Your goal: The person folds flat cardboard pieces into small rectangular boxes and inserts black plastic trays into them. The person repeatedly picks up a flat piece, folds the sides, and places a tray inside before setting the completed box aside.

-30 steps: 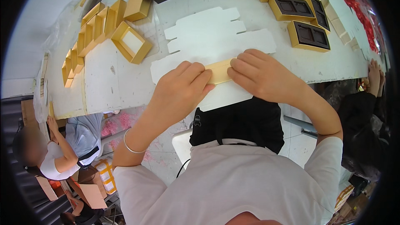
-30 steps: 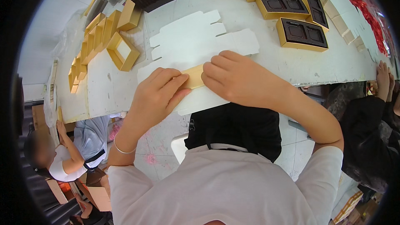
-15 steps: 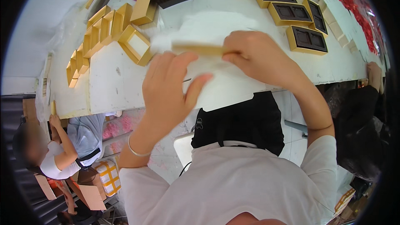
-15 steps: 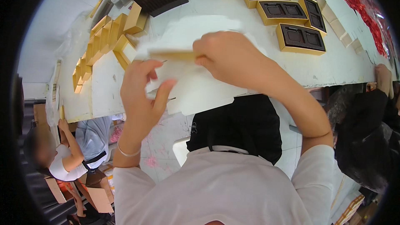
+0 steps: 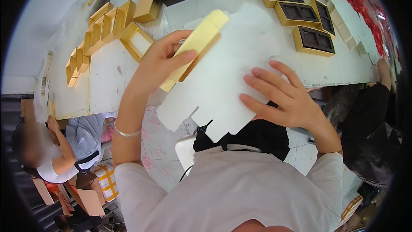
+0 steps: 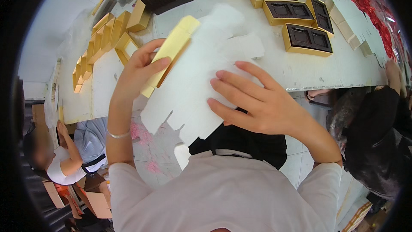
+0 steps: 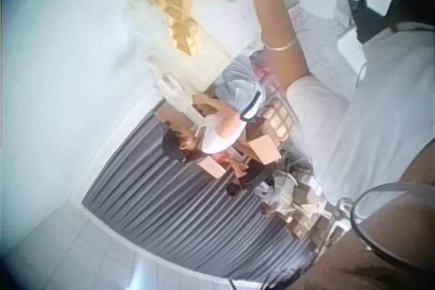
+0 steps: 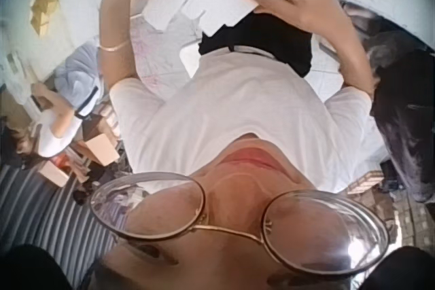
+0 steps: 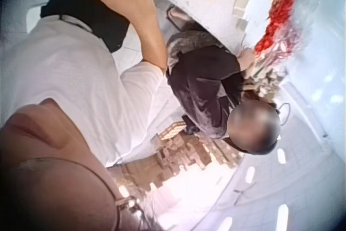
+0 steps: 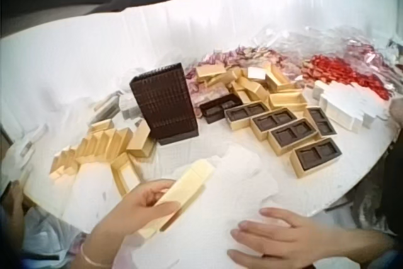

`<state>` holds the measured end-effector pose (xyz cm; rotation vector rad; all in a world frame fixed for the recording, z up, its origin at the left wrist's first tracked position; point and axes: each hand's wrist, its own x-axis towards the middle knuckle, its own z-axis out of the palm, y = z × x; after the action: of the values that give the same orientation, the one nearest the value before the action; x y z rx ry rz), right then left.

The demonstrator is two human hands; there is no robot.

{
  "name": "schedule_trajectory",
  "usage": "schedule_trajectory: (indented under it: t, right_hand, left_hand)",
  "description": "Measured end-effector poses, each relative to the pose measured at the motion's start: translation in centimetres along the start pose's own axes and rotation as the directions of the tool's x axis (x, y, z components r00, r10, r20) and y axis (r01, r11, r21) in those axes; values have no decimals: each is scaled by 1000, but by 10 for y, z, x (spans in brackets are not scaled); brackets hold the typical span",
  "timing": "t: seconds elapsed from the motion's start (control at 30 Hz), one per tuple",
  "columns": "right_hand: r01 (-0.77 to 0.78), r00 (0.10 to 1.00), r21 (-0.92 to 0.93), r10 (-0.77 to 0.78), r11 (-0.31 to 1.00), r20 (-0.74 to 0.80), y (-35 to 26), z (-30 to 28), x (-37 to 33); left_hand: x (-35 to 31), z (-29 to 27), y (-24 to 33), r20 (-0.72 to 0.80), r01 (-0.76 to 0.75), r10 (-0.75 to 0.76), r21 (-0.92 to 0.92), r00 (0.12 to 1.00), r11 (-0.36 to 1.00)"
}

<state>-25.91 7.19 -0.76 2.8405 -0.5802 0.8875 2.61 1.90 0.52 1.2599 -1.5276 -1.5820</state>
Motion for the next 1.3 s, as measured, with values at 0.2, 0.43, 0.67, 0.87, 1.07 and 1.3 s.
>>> schedule_trajectory:
  t: [0.2,0.43,0.67,0.87,1.07,1.3]
  right_hand:
    - [-240,951,383,138,892,276,6,15,12]
    - [-135,989,177,122,975,81,9,41,26]
    - [-48,995,158,34,986,90,-7,41,4]
    - [43,996,101,-50,994,73,-17,43,12]
    - [-121,982,256,78,959,174,-18,33,18]
    - [-227,959,291,161,929,234,1,61,39]
  left_hand:
    - [27,22,2,213,-230,133,538,968,811]
    - [26,32,-5,184,-335,286,646,941,686]
    - [29,31,7,198,-243,167,474,966,846]
    - [28,30,8,201,-60,-25,409,979,911]
    - [19,38,3,209,-97,11,406,978,909]
    - [21,39,-8,215,-327,246,624,945,710]
